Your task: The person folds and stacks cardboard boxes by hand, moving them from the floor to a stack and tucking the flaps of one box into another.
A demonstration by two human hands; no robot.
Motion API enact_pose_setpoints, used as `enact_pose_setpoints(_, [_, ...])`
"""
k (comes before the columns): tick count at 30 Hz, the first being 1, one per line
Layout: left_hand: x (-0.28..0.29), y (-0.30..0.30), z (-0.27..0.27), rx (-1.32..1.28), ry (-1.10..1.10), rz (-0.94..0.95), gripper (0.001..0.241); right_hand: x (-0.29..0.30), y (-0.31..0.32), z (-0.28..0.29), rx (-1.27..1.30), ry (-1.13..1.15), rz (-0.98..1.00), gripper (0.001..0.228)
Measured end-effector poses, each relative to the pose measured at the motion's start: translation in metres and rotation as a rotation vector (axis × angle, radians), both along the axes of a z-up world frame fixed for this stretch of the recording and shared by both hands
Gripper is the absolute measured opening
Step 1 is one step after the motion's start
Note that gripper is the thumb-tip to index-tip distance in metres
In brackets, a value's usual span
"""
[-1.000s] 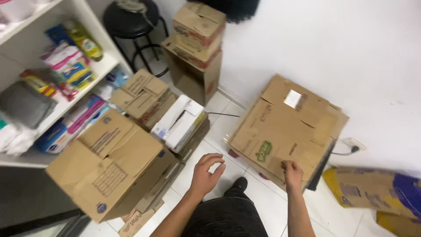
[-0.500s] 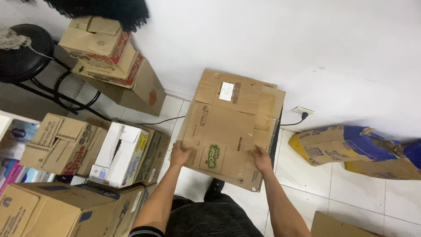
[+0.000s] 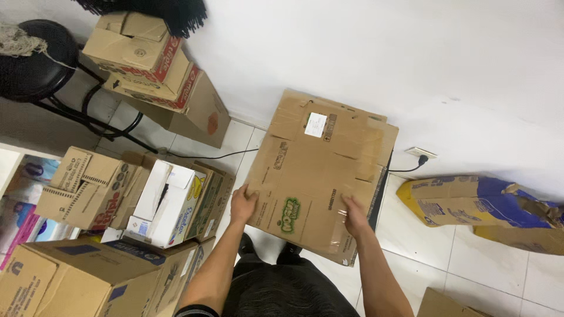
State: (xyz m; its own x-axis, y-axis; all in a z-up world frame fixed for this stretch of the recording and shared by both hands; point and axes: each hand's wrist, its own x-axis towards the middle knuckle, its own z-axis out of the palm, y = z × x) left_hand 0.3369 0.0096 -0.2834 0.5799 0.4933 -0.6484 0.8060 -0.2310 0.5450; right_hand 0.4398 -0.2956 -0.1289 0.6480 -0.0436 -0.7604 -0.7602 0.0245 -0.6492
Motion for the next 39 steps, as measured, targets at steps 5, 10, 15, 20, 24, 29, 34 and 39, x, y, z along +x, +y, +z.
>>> enact_pose_setpoints(5, [-0.006,-0.027,0.048,-0.032,-0.262,0.107,0.056,-0.019,0.041,0.155,-0.067,-0.016,0.011,0.081])
enact_pose_setpoints(10, [-0.016,-0.069,0.069,-0.125,-0.444,0.209,0.057,0.016,-0.064,0.011,0.039,-0.318,-0.173,0.063])
enact_pose_setpoints(15, [-0.014,-0.104,0.061,-0.456,-0.262,0.105,0.088,0.038,-0.112,0.001,0.207,-0.438,-0.062,0.037])
enact_pose_setpoints(20, [0.014,-0.108,0.072,-0.211,-0.221,-0.25,0.077,0.016,-0.087,0.104,-0.323,-0.673,0.279,0.033])
enact_pose_setpoints(24, [0.036,-0.111,0.188,0.277,-0.714,-0.627,0.083,0.018,-0.091,0.103,-0.702,-0.725,0.63,0.036])
enact_pose_setpoints(29, [0.103,-0.119,0.232,0.729,-1.071,-1.044,0.087,0.012,-0.079,0.114,-0.848,-0.715,0.756,0.035])
enact_pose_setpoints(34, [0.126,-0.103,0.226,0.921,-1.108,-1.228,0.048,0.03,-0.111,0.1,-0.777,-0.748,0.569,0.036])
enact_pose_setpoints(39, [0.099,-0.083,0.237,0.867,-0.681,-1.49,0.05,0.049,-0.164,0.067,-0.824,-0.689,0.329,0.037])
